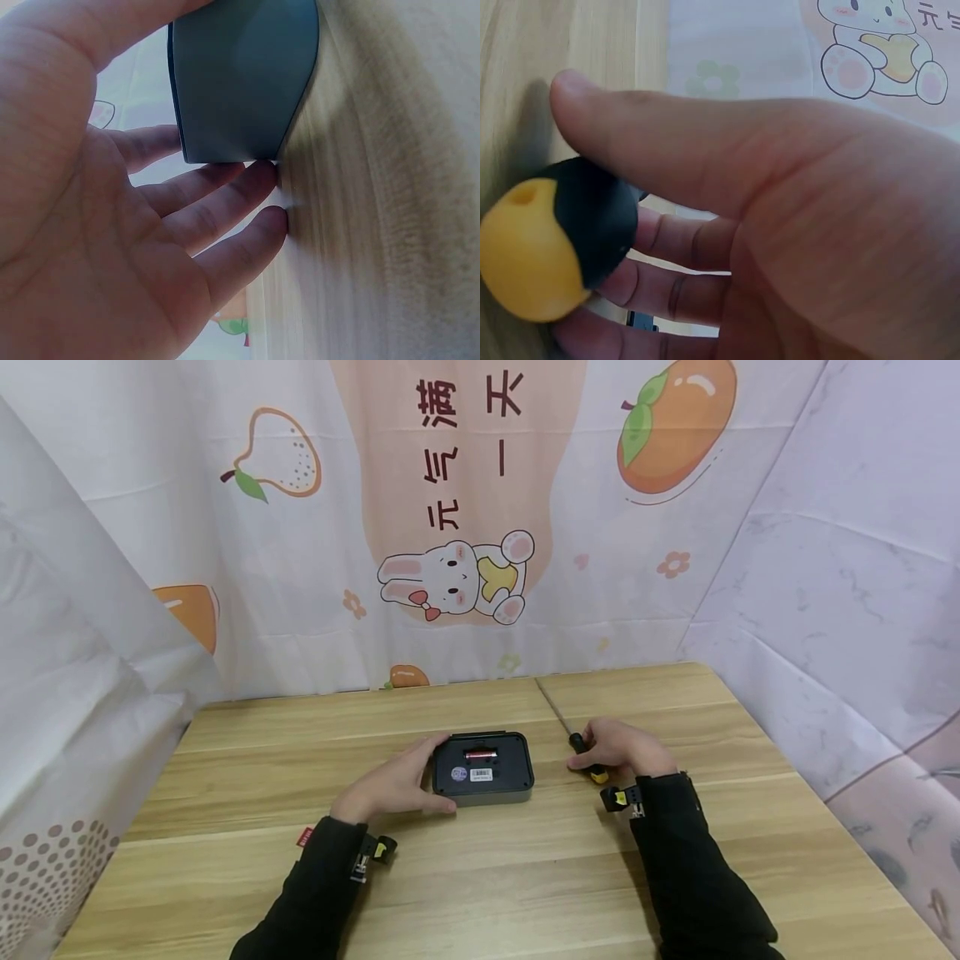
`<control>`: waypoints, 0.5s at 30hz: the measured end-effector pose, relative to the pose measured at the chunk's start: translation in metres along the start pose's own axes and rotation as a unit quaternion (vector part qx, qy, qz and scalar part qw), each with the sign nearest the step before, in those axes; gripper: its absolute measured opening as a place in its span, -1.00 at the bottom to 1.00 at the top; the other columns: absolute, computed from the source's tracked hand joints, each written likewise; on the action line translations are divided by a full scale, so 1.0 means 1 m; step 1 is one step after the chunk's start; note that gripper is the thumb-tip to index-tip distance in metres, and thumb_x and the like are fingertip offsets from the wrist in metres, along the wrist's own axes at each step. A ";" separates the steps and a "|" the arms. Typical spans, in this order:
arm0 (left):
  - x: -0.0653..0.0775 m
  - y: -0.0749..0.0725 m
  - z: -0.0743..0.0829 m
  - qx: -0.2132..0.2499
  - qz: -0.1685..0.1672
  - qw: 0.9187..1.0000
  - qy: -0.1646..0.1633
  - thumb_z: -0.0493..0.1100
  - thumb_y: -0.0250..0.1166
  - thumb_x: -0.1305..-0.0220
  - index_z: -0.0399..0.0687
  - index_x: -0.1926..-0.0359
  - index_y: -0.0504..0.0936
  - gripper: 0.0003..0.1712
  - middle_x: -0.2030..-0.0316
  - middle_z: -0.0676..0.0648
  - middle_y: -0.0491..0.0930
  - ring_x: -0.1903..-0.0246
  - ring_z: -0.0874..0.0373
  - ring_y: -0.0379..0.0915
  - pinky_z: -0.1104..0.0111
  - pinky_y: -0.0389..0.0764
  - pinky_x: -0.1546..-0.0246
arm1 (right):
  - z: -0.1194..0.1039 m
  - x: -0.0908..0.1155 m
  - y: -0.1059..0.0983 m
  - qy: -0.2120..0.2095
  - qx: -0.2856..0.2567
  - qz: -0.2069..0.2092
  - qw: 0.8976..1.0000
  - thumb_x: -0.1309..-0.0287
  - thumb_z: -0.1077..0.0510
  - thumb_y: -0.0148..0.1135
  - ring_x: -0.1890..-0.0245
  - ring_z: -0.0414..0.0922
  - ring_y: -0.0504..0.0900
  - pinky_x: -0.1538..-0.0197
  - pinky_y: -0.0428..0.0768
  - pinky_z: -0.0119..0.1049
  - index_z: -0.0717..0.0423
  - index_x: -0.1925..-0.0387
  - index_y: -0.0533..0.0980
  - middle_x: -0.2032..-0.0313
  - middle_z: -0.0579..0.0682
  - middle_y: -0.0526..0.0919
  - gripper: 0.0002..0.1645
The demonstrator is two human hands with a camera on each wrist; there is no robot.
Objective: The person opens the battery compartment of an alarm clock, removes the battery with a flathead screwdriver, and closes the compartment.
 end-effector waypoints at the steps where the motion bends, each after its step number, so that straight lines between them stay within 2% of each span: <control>1: 0.000 0.000 0.000 -0.001 0.000 1.000 0.000 0.04 0.64 -0.01 -0.15 -0.59 0.02 0.30 -0.50 -0.18 0.14 -0.47 -0.04 0.05 0.02 0.14 -0.43 | 0.000 0.000 0.000 0.000 -0.005 -0.001 1.000 -0.19 0.03 0.48 0.36 -0.06 0.50 0.31 0.54 -0.25 0.28 0.12 0.45 0.29 0.08 0.48 -0.52; 8: -0.001 0.000 0.000 0.004 -0.001 1.000 0.002 0.04 0.64 -0.01 -0.16 -0.59 0.02 0.30 -0.50 -0.19 0.14 -0.46 -0.04 0.05 0.03 0.14 -0.43 | 0.000 -0.001 0.000 -0.004 -0.013 -0.002 1.000 -0.20 0.11 0.46 0.38 -0.07 0.41 0.33 0.50 -0.26 0.25 0.17 0.42 0.34 0.05 0.42 -0.60; 15: -0.002 0.000 0.000 0.002 -0.002 1.000 0.000 0.04 0.63 -0.03 -0.17 -0.59 0.01 0.30 -0.50 -0.19 0.14 -0.47 -0.04 0.04 0.03 0.14 -0.43 | 0.001 -0.005 0.000 -0.004 -0.021 -0.006 1.000 -0.23 0.19 0.40 0.38 -0.07 0.45 0.37 0.50 -0.26 0.29 0.12 0.45 0.30 0.07 0.47 -0.66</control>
Point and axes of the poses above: each hand's wrist, its own x-axis away from the middle knuckle, its own y-axis out of the palm, z = x × y, the point moved 8 cm from there along -x, towards the middle knuckle
